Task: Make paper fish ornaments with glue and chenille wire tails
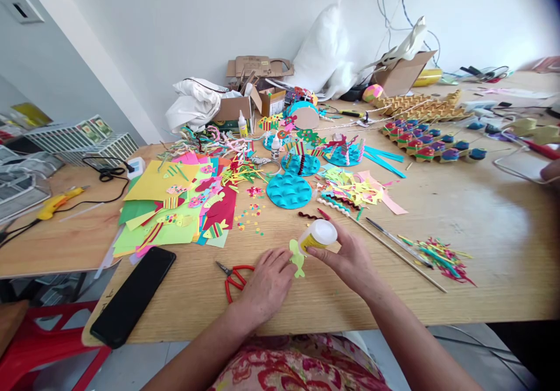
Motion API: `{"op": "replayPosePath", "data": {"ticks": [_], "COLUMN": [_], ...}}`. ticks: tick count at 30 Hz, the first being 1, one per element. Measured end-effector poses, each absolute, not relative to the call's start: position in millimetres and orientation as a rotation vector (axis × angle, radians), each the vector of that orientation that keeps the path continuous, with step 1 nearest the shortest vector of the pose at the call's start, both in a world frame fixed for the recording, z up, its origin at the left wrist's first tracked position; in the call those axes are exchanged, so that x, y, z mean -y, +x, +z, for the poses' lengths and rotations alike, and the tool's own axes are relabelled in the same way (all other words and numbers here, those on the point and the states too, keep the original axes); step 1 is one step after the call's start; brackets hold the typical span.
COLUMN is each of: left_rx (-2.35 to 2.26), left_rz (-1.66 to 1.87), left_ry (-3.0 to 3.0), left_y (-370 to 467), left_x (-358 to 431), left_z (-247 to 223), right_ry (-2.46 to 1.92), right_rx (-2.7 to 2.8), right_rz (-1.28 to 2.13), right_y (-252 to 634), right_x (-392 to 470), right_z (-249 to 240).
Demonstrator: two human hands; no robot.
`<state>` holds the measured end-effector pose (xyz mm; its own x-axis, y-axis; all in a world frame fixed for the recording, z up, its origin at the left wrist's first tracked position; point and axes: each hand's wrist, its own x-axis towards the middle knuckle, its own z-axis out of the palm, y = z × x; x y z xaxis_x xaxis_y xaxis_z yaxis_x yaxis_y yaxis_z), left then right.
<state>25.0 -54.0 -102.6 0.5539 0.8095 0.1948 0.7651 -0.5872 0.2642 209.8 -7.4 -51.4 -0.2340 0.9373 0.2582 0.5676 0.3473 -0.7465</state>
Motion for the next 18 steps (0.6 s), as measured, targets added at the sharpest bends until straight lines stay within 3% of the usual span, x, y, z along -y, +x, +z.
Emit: {"op": "replayPosePath", "data": {"ticks": [18], "left_rx": [-1.342], "left_rz": [0.421], "left_ry": [2.673], "left_y": [24.3], "left_x": [53.7], "left_z": [-104.6], "right_ry": [-1.312], "right_rx": [1.967], "right_rz": [0.639], "right_y": [208.5], "right_x": [8.1], "right_z": [-52.1]}}
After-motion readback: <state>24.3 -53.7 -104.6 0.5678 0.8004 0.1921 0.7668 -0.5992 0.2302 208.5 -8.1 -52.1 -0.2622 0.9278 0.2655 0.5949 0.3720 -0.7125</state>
